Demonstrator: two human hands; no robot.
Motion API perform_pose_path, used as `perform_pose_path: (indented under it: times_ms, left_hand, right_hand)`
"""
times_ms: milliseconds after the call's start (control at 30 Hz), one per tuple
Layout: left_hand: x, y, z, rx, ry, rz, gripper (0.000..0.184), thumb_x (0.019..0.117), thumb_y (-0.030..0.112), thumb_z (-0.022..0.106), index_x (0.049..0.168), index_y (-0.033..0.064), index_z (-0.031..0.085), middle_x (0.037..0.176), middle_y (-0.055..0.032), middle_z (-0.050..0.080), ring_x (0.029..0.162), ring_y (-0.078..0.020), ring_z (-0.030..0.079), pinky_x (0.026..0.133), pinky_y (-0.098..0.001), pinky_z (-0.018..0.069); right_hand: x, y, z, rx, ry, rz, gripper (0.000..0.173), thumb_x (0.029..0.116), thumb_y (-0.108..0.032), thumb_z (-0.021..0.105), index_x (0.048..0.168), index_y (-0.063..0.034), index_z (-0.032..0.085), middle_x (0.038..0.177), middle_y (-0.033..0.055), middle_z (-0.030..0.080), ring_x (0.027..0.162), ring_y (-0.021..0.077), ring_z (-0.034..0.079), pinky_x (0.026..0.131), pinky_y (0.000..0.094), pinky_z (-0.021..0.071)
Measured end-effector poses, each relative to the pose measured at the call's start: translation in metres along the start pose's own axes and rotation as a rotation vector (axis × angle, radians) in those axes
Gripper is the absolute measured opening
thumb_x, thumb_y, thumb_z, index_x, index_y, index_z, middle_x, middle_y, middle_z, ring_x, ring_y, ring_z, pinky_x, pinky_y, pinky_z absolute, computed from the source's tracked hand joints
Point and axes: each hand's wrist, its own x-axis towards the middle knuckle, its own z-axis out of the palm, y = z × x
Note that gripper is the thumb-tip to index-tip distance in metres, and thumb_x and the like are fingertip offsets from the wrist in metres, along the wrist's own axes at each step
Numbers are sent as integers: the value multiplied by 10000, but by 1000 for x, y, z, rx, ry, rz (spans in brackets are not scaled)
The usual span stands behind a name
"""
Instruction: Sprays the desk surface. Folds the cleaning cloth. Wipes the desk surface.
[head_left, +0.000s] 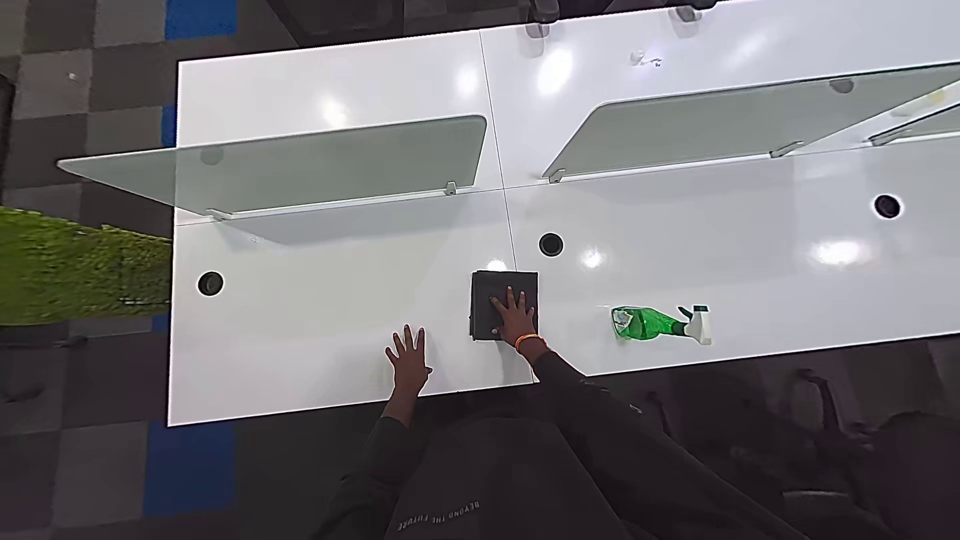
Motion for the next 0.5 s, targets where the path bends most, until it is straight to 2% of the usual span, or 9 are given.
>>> perform_pose_path:
  times_ms: [100,267,367,500]
  left_hand:
    - [23,1,-24,26,36,-5,1213,708,325,921,1665,319,175,1738,-180,-41,1556,-547,30,1126,-829,151]
    - [60,-7,-43,88,87,-18,1201,682,279,929,1647,384,222,1741,-171,22,1534,-581,98,1104,-845,166]
    - [72,-13,-46,111,41,-15,1167,699,251,919,1640,392,244,1737,-169,83,1522,-577,170,1102,-849,163]
    - [76,-18,-52,118,8,27,1115,728,249,911,1637,364,276,1729,-189,116,1505,-587,215,1114,-842,156]
  right_hand:
    - [26,-7,-19,-13,7,12,1047,780,-332,871,1629,-402,264,1741,168,-32,1556,550,-11,1100,844,219]
    - [64,-20,-52,-26,32,42,1145,766,-322,879,1647,-434,156,1739,178,-35,1552,559,5,1070,867,227]
    - [89,-27,-73,-19,46,61,1155,748,-330,892,1642,-444,170,1740,172,-22,1552,559,19,1058,869,244]
    - [127,-39,-103,-15,70,95,1150,735,-335,898,1637,-443,193,1738,179,-15,1549,563,31,1037,873,274]
